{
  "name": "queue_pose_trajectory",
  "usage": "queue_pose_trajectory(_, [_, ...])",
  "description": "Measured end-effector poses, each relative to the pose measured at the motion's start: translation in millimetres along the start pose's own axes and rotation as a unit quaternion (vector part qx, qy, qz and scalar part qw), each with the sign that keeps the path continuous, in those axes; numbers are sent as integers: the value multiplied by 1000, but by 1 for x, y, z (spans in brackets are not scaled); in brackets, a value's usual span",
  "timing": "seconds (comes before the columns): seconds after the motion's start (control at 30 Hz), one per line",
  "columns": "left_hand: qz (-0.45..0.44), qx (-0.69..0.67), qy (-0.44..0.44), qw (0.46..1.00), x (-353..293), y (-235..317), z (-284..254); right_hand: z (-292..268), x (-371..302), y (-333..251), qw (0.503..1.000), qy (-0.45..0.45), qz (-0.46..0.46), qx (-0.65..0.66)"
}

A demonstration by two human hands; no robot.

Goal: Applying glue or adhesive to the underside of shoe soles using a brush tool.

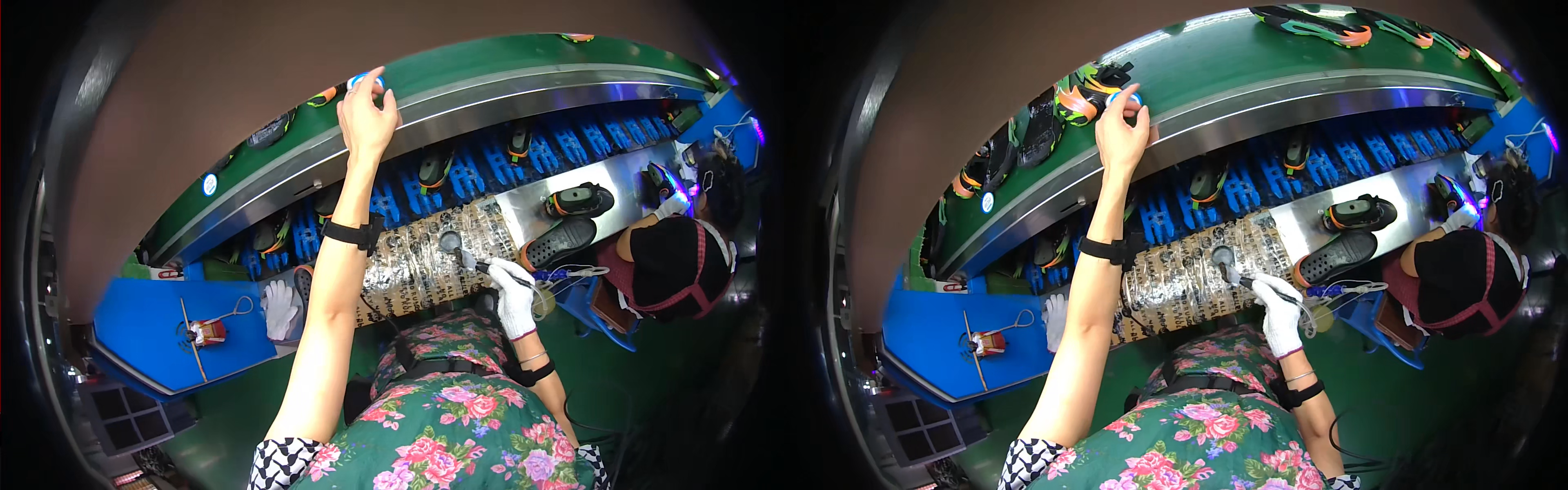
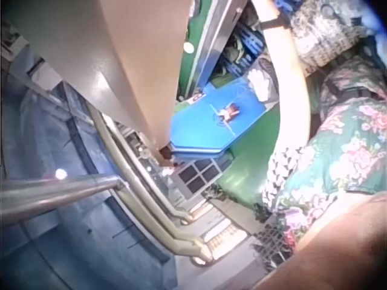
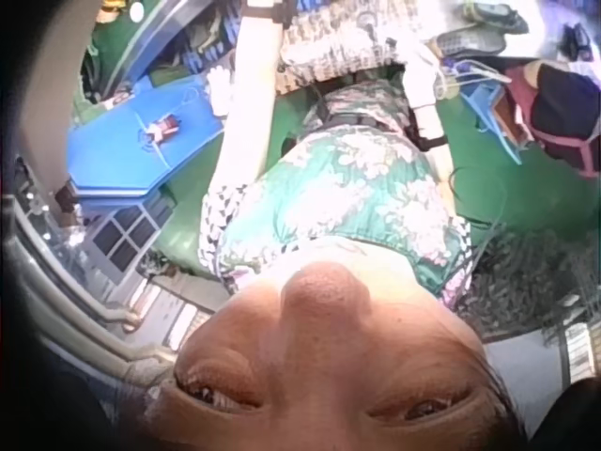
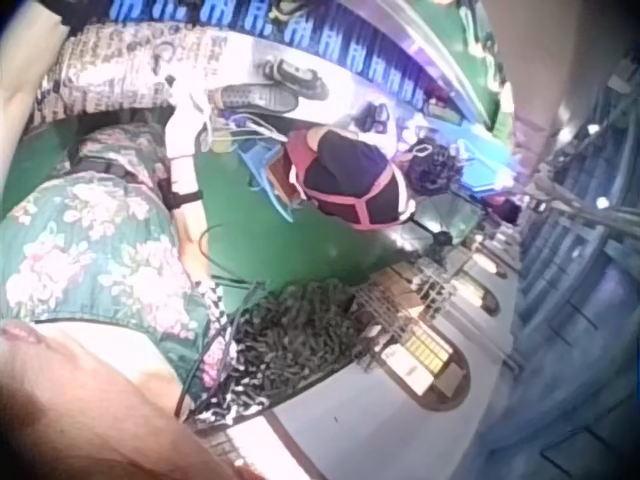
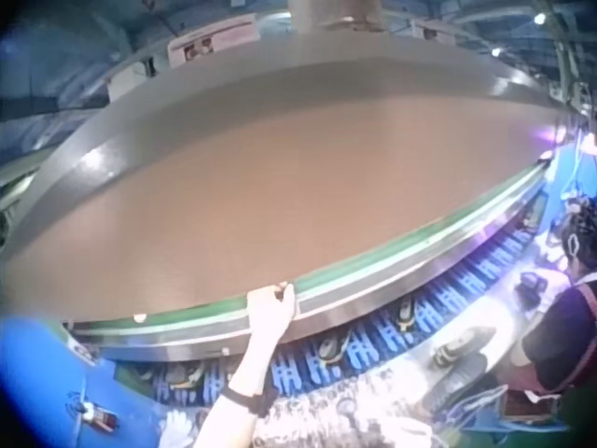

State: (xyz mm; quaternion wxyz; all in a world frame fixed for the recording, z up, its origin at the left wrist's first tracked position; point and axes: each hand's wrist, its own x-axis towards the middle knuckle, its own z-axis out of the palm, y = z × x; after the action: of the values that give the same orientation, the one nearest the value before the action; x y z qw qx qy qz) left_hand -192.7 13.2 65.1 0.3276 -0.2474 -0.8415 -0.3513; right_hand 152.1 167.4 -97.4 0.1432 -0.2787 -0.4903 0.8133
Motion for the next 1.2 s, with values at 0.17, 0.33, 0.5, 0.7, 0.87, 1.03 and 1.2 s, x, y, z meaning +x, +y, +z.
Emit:
queue_pose_trajectory(0.17, [-57,-65,-1,996,0,13,-1,-8,12,-6,1000,2,0,16])
queue_pose_trajectory(0.33, [-22,-113,6,993,1,20,2,-15,22,-14,1000,-17,15,15])
queue_pose_trajectory(0.5, [-28,-188,-38,981,0,61,38,-26,35,-16,999,-30,27,13])
queue_pose_trajectory(0.7, [60,-154,-136,977,32,111,106,-27,49,-21,999,-38,31,18])
queue_pose_trajectory(0.87, [94,-121,-194,969,54,163,179,-36,62,-23,998,-37,44,25])
queue_pose_trajectory(1.03, [164,-84,-212,960,69,199,245,-45,72,-18,998,-19,55,38])
queue_pose_trajectory(1.2, [140,-127,-213,959,88,222,285,-60,80,-20,995,2,71,69])
